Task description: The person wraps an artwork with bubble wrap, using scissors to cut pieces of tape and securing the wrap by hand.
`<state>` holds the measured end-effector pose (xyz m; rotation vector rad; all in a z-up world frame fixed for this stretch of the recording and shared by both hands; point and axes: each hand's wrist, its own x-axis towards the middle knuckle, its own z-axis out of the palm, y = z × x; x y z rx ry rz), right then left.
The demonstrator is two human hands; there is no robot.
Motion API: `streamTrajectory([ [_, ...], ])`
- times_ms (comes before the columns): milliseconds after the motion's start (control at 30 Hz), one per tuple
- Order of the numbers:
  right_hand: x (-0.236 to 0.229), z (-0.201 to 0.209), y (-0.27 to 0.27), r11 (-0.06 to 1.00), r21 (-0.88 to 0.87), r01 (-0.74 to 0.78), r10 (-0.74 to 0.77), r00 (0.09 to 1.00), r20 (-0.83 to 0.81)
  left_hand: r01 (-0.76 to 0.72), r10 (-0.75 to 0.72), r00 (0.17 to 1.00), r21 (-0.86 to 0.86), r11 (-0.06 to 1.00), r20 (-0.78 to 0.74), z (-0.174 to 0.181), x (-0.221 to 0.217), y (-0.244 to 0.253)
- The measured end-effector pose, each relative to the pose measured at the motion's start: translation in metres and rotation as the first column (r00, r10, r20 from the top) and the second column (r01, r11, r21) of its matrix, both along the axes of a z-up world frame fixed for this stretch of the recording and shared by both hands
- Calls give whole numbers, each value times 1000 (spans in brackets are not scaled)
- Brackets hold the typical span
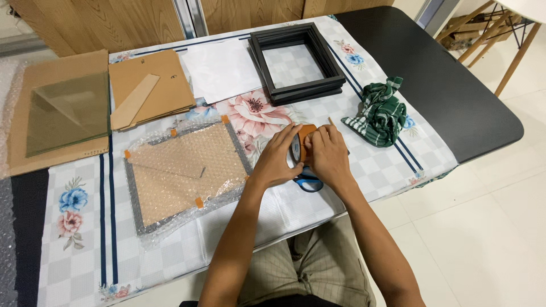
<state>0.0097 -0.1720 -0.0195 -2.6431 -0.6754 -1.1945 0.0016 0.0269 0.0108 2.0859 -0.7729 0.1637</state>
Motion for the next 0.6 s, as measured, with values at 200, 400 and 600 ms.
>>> streamTrajectory([
  [200,5,8,-4,999,27,-38,40,996,-84,35,-36,995,-12,999,-91,12,-4,3],
  [400,1,21,0,1000,-17,8,-10,997,-76,50,-13,990,-261,964,141,-3,10,-7],
  [600,2,17,3,998,-65,19,-20,1000,-17,23,25,989,-330,944,143,-8,17,-12],
])
